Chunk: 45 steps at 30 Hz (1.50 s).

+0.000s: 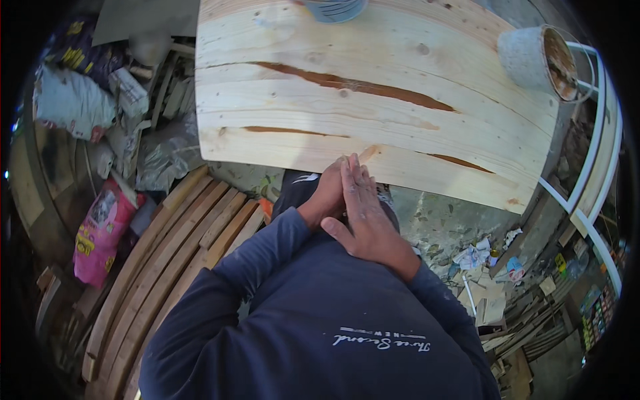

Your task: The person applies glue into cracks on a wooden board from a bottle and spreads it by hand, wipes the wood surface with a cloth, and spreads wood filler onto imperfections using a small applicator.

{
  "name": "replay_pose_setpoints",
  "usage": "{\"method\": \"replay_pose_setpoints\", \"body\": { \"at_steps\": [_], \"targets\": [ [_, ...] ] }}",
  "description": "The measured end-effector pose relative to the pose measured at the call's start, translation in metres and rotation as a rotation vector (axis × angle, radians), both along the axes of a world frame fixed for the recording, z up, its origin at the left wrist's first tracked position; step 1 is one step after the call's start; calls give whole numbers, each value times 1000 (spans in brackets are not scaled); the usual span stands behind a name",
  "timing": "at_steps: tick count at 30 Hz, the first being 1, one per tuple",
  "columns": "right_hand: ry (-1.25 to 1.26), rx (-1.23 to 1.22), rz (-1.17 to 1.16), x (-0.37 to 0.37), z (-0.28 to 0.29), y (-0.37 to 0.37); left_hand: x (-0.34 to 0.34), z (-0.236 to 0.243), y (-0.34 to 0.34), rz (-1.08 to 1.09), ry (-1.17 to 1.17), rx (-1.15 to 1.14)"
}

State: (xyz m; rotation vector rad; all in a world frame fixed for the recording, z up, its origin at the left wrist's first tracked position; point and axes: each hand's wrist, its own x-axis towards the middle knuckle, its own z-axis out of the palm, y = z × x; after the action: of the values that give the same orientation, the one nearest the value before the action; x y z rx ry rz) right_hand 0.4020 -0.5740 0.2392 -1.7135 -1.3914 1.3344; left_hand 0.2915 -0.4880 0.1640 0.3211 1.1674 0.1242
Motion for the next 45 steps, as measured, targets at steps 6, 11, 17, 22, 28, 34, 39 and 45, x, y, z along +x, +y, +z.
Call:
{"method": "replay_pose_setpoints", "body": {
  "at_steps": [6, 11, 17, 22, 28, 34, 39, 45],
  "targets": [
    [-171, 156, 366, 28, 22, 5, -31, 10, 39, 24, -384, -277],
    [-294, 416, 652, 56, 39, 15, -43, 52, 57, -50, -549, -438],
    [-148, 616, 726, 41, 42, 35, -56, 84, 84, -367, -507, -333],
    [-219, 613, 639, 15, 45, 45, -69, 95, 101, -254, -427, -330],
    [-349, 637, 514, 3, 54, 34, -54, 90, 124, -465, -456, -384],
    [-443, 600, 425, 24, 66, -15, -6, 96, 95, -679, -444, -373],
    [-428, 563, 342, 53, 75, -89, 47, 111, 40, -928, -506, -365],
    [-381, 508, 73, 107, 83, -222, 131, 120, -83, -1183, -598, -271]
  ]
}}
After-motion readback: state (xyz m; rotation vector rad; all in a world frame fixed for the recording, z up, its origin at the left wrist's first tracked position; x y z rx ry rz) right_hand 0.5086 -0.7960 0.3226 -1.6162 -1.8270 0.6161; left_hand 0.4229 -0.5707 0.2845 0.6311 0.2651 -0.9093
